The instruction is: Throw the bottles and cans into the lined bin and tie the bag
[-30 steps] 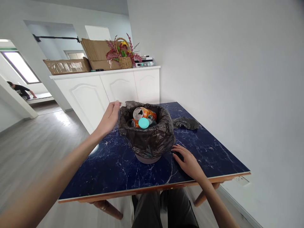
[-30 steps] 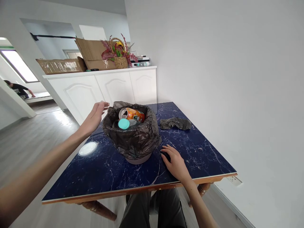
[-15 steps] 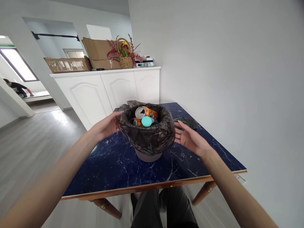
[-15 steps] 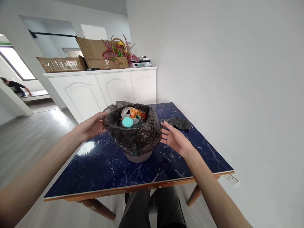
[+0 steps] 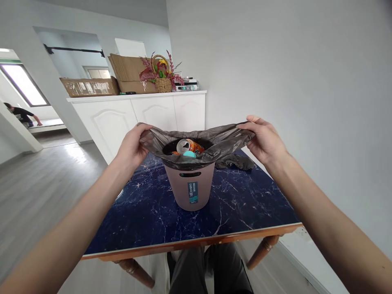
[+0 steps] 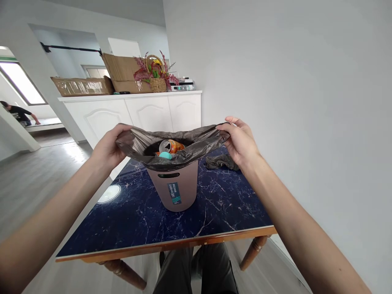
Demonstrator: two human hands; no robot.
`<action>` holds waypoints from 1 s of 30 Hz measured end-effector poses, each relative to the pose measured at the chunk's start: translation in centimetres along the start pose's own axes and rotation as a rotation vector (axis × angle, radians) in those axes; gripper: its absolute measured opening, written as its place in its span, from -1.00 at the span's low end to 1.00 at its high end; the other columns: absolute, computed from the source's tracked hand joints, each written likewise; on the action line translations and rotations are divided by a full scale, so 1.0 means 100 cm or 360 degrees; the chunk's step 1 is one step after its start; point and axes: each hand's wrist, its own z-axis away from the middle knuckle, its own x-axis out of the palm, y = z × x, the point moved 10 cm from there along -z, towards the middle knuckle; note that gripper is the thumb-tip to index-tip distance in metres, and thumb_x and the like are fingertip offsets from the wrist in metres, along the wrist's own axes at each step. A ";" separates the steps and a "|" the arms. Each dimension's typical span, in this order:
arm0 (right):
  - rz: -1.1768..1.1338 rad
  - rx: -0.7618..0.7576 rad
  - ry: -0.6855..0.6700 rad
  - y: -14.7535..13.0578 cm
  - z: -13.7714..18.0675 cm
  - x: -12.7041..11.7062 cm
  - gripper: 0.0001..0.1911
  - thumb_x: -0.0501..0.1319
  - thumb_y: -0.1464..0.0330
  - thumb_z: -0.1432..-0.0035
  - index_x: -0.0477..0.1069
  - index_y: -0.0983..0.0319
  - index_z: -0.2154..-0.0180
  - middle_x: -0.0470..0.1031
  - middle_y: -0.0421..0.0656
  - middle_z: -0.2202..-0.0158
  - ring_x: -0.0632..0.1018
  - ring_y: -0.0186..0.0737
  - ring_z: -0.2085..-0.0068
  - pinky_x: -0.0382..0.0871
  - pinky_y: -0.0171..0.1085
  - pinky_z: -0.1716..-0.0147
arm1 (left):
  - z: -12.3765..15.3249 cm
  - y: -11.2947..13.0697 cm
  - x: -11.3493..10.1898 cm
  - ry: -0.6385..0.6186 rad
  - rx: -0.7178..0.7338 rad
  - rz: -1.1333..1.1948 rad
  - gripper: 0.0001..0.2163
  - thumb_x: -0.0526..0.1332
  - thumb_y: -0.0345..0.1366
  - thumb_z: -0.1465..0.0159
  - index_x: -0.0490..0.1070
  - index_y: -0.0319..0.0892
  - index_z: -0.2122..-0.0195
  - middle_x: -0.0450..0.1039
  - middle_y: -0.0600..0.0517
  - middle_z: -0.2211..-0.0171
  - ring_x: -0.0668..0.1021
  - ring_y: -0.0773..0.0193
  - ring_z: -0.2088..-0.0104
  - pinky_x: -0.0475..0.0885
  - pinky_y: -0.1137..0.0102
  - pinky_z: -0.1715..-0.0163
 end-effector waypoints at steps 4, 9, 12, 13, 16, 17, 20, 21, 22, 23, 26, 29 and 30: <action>0.0124 -0.0348 0.0064 -0.028 -0.007 -0.010 -0.56 0.44 0.45 0.08 0.32 0.10 0.18 0.37 -0.32 0.36 0.45 -0.38 0.45 0.39 -0.39 0.54 | -0.007 0.028 -0.004 0.0092 0.0306 -0.0060 -0.69 0.38 -0.33 -0.11 0.18 -0.04 0.47 0.21 0.15 0.58 0.40 0.33 0.50 0.31 0.36 0.53; 0.0179 -0.0638 0.0247 -0.053 0.007 -0.034 -0.58 0.42 0.43 0.04 0.30 0.07 0.19 0.33 -0.32 0.32 0.50 -0.32 0.32 0.48 -0.36 0.41 | 0.004 0.061 -0.013 0.0260 0.0567 -0.0151 -0.68 0.35 -0.36 -0.14 0.12 -0.04 0.43 0.28 0.18 0.52 0.48 0.33 0.43 0.34 0.36 0.47; 0.0253 -0.0757 0.0401 -0.061 0.033 -0.049 -0.62 0.43 0.41 -0.02 0.30 0.07 0.20 0.34 -0.28 0.26 0.52 -0.29 0.24 0.53 -0.35 0.41 | 0.026 0.069 -0.018 0.0355 0.0592 -0.0130 -0.70 0.35 -0.39 -0.17 0.16 -0.06 0.40 0.33 0.23 0.47 0.43 0.42 0.47 0.39 0.40 0.46; 0.0311 -0.0797 0.0438 -0.063 0.044 -0.053 -0.64 0.43 0.40 -0.03 0.31 0.08 0.20 0.34 -0.27 0.22 0.53 -0.29 0.23 0.53 -0.35 0.44 | 0.034 0.070 -0.020 0.0382 0.0592 -0.0134 -0.71 0.37 -0.39 -0.17 0.18 -0.06 0.38 0.35 0.24 0.46 0.43 0.43 0.48 0.42 0.40 0.47; 0.0550 -0.0831 0.0412 -0.062 0.071 -0.059 -0.64 0.46 0.37 -0.06 0.33 0.10 0.19 0.33 -0.23 0.12 0.57 -0.27 0.26 0.54 -0.34 0.56 | 0.057 0.071 -0.030 0.0438 0.0642 -0.0207 -0.69 0.43 -0.37 -0.14 0.25 -0.04 0.30 0.31 0.26 0.48 0.45 0.40 0.51 0.43 0.37 0.54; 0.0618 -0.0811 0.0375 -0.058 0.078 -0.061 -0.63 0.48 0.35 -0.08 0.33 0.10 0.19 0.33 -0.23 0.11 0.59 -0.26 0.27 0.55 -0.33 0.57 | 0.063 0.071 -0.033 0.0441 0.0672 -0.0246 -0.68 0.44 -0.36 -0.15 0.26 -0.03 0.27 0.29 0.26 0.49 0.45 0.40 0.52 0.42 0.37 0.56; 0.0749 -0.0703 0.0297 -0.044 0.094 -0.072 -0.62 0.51 0.27 -0.13 0.33 0.10 0.19 0.37 -0.25 0.11 0.62 -0.28 0.31 0.59 -0.31 0.51 | 0.080 0.069 -0.041 0.0453 0.0771 -0.0379 -0.71 0.43 -0.33 -0.23 0.29 -0.01 0.22 0.30 0.26 0.49 0.43 0.41 0.55 0.39 0.36 0.57; 0.0771 -0.0662 0.0285 -0.039 0.098 -0.076 -0.62 0.52 0.25 -0.15 0.34 0.10 0.19 0.38 -0.26 0.12 0.61 -0.32 0.35 0.59 -0.31 0.47 | 0.085 0.067 -0.043 0.0461 0.0799 -0.0401 -0.72 0.43 -0.32 -0.24 0.30 -0.01 0.22 0.31 0.26 0.48 0.42 0.42 0.56 0.38 0.36 0.57; 0.0784 -0.0616 0.0270 -0.033 0.102 -0.081 -0.63 0.52 0.23 -0.16 0.34 0.10 0.19 0.38 -0.27 0.13 0.59 -0.35 0.38 0.59 -0.30 0.44 | 0.089 0.065 -0.045 0.0467 0.0814 -0.0404 -0.72 0.43 -0.31 -0.24 0.30 -0.01 0.23 0.32 0.26 0.48 0.40 0.42 0.56 0.37 0.35 0.57; 0.0779 -0.0571 0.0254 -0.027 0.105 -0.084 -0.63 0.52 0.21 -0.16 0.35 0.10 0.20 0.38 -0.28 0.14 0.57 -0.37 0.41 0.58 -0.30 0.41 | 0.093 0.062 -0.047 0.0477 0.0816 -0.0391 -0.72 0.44 -0.30 -0.23 0.29 -0.01 0.24 0.31 0.26 0.49 0.38 0.42 0.58 0.33 0.35 0.59; 0.0620 -0.0397 0.0192 -0.005 0.111 -0.093 -0.64 0.53 0.19 -0.14 0.39 0.11 0.22 0.38 -0.28 0.18 0.51 -0.38 0.44 0.51 -0.32 0.44 | 0.100 0.049 -0.055 0.0512 0.0737 -0.0327 -0.67 0.47 -0.27 -0.16 0.28 0.00 0.26 0.30 0.27 0.53 0.31 0.41 0.63 0.20 0.35 0.63; 0.0333 -0.0086 0.0076 0.034 0.115 -0.096 -0.71 0.44 0.12 -0.22 0.42 0.07 0.17 0.39 -0.27 0.27 0.44 -0.33 0.47 0.43 -0.33 0.53 | 0.106 0.033 -0.067 0.0555 0.0632 -0.0216 -0.60 0.51 -0.26 -0.06 0.29 0.04 0.23 0.32 0.31 0.59 0.28 0.37 0.66 0.17 0.35 0.63; 0.0223 0.0019 0.0043 0.050 0.118 -0.096 -0.72 0.38 0.07 -0.26 0.43 0.06 0.14 0.39 -0.26 0.30 0.44 -0.30 0.47 0.41 -0.32 0.56 | 0.108 0.024 -0.071 0.0545 0.0576 -0.0139 -0.60 0.51 -0.25 -0.06 0.30 0.06 0.22 0.35 0.31 0.59 0.30 0.34 0.65 0.20 0.36 0.62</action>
